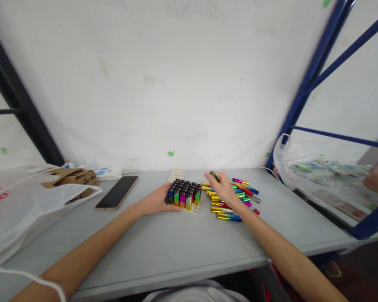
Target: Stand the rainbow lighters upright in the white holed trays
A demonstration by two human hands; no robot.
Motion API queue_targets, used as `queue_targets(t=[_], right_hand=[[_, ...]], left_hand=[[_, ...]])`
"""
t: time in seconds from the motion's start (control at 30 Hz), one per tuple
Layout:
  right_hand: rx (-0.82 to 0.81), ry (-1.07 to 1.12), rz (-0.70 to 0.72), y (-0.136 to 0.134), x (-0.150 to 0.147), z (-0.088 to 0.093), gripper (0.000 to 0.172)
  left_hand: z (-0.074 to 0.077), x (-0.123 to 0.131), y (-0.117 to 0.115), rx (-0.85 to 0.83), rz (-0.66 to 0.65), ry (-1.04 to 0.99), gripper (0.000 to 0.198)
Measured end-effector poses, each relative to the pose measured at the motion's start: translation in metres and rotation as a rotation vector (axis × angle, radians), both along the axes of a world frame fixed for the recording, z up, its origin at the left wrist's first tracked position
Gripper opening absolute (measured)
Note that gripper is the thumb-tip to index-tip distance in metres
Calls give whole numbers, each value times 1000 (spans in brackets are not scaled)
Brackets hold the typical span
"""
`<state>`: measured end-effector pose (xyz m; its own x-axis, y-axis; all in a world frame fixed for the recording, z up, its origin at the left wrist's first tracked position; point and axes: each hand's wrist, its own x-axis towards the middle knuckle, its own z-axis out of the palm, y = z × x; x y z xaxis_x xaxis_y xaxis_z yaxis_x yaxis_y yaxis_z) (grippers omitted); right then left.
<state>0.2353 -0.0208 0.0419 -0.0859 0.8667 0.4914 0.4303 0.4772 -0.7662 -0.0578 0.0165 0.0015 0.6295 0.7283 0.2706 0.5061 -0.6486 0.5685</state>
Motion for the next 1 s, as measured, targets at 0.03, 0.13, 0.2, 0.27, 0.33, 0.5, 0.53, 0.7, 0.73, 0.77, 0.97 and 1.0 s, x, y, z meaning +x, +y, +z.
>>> queue_targets(t=[0.03, 0.13, 0.2, 0.27, 0.33, 0.5, 0.53, 0.7, 0.73, 0.77, 0.97, 1.0], right_hand=[[-13, 5, -19, -2, 1, -2, 54], [-41, 14, -57, -4, -1, -6, 44], [-43, 13, -71, -5, -5, -7, 39], [-32, -3, -74, -5, -9, -8, 37], [-20, -30, -76, -5, -11, -8, 38], [-34, -56, -57, -7, -11, -8, 50], [-34, -58, -50, -7, -11, -8, 52], [-24, -57, -53, -6, -13, -11, 43], [-22, -57, -56, -5, -13, -13, 40], [-18, -57, -60, -4, -13, -14, 37], [62, -128, -82, -6, -9, -8, 45], [73, -162, -62, -8, -7, -4, 46]], left_hand=[[0, 0, 0, 4, 0, 6, 91], [-1, -1, 2, 8, 0, 23, 91], [-1, -1, 2, 10, 4, 30, 91], [0, -1, 2, 10, 8, 32, 90], [0, -1, 1, 7, 14, 30, 90], [1, -1, 0, -3, 15, 16, 91], [1, -1, 0, -7, 10, 15, 90], [-1, -1, 2, -19, -1, 18, 89], [-1, -1, 2, -19, 1, 22, 90], [-2, -1, 3, -18, 4, 24, 91], [0, -1, 1, -10, 3, 14, 89], [0, -1, 0, -9, 3, 18, 89]])
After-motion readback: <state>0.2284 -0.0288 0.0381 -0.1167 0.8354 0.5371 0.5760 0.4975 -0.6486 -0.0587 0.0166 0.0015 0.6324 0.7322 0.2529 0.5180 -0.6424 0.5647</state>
